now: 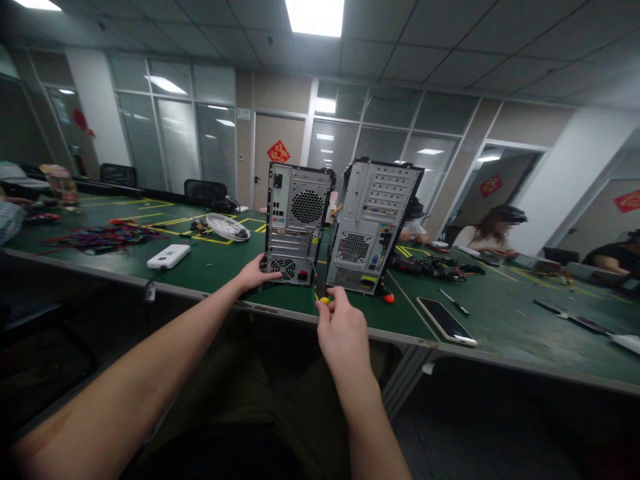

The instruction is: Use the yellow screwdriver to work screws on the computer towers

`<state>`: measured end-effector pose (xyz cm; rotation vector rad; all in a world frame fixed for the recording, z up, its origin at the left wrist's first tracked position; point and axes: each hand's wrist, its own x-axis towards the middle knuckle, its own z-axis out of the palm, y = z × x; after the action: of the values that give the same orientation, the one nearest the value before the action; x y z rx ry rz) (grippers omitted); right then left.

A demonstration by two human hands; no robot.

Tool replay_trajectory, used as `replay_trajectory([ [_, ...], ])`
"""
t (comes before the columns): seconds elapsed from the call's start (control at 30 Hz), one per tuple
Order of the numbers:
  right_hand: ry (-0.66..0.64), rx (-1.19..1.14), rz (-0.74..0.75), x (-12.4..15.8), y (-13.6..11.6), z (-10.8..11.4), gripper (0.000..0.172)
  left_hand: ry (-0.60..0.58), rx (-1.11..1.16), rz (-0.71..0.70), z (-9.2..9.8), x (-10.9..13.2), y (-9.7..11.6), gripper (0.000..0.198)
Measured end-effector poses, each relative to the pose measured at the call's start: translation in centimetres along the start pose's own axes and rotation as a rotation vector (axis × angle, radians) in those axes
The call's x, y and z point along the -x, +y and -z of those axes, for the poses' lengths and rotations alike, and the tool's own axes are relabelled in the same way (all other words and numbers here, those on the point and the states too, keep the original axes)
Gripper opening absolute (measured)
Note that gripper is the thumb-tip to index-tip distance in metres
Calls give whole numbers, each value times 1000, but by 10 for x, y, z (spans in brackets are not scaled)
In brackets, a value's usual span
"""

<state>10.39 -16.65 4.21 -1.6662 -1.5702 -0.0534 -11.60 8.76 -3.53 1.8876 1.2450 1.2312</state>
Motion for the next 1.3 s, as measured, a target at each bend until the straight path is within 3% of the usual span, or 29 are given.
replay_trajectory([
  [0.23,-22,0,12,1,2,-2,13,6,-8,12,0,1,3,100],
  [0.47,72,64,88,1,5,3,24,-11,2,26,0,1,4,99],
  [0.73,56,0,-1,-1,3,2,25,-7,4,14,1,1,4,96],
  [0.93,59,85,60,1,2,6,27,-9,23,18,1,1,2,97],
  [1.3,95,37,71,1,4,5,36,-3,69,7,-1,0,-1,96],
])
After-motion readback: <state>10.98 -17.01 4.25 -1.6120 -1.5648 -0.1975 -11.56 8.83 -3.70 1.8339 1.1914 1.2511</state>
